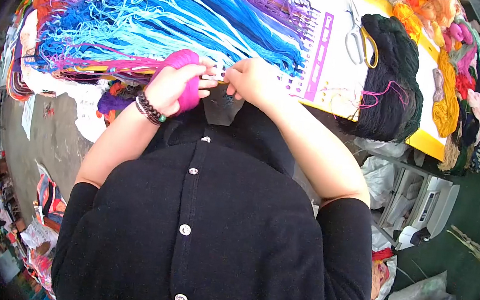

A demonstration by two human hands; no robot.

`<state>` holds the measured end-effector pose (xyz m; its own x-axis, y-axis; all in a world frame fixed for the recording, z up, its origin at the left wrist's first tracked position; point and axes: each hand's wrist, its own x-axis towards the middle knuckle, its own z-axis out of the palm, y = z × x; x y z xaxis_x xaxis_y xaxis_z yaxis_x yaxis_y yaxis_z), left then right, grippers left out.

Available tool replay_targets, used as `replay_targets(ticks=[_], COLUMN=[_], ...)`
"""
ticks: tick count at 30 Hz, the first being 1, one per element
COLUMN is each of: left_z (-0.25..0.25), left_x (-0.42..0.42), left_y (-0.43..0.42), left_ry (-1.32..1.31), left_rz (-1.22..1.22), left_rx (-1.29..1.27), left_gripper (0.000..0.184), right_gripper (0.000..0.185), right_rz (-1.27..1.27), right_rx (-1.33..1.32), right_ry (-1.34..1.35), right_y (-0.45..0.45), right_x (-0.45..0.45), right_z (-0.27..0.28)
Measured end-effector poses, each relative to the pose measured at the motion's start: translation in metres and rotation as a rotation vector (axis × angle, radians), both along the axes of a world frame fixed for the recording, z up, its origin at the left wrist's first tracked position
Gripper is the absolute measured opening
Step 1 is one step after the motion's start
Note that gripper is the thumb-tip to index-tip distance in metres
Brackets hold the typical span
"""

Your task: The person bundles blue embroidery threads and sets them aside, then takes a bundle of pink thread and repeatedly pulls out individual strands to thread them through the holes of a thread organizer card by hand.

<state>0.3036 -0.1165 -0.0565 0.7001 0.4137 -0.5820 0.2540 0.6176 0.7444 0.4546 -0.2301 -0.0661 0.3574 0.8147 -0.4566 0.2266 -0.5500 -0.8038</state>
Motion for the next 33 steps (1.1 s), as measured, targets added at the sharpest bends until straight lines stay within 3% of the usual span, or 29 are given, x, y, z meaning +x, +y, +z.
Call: replay_targets(ticks=[3,8,11,16,24,28,30,33], left_z=[-0.01,-0.03,-0.031,-0.039,-0.037,-0.047,-0.055,-0.058], left_x=[0.007,0.015,0.02,0.017,0.008,0.006,0.006,0.008], left_y=[-0.012,-0.014,-0.015,-0.011,-0.005,-0.007,-0.002,0.0], left_ry=[-0.116,-0.069,-0.052,-0.018,-0.004,-0.001,0.064,0.002], left_rz=[0.076,0.111,0.093,0.003,-0.054,-0.096,-0.155,-0.163], left_rx=[0.046,0.131,0.211,0.458,0.532,0.805,1.119,1.083], left_gripper=[0.018,0.028,0.027,0.033,0.03,0.027,0.034,0.035], right_gripper=[0.023,0.024,0.023,0.023,0.022,0.022,0.022,0.022], right_rz=[-0.042,-0.058,-0.006,-0.048,-0.041,-0.05,-0.054,-0.037], right_rx=[-0.028,-0.057,-0.089,-0.041,-0.022,-0.012,-0.006,0.031], right_ry=[0.059,0.084,-0.02,0.031,0.051,0.11,0.124,0.134], right_y=[0.001,0.004,0.006,0.001,0.0,-0.002,-0.002,-0.003], right_x=[0.003,0.003,-0.003,0.0,0.002,0.002,0.002,0.001], right_z=[0.004,0.008,0.02,0.008,0.005,0.007,0.007,0.004])
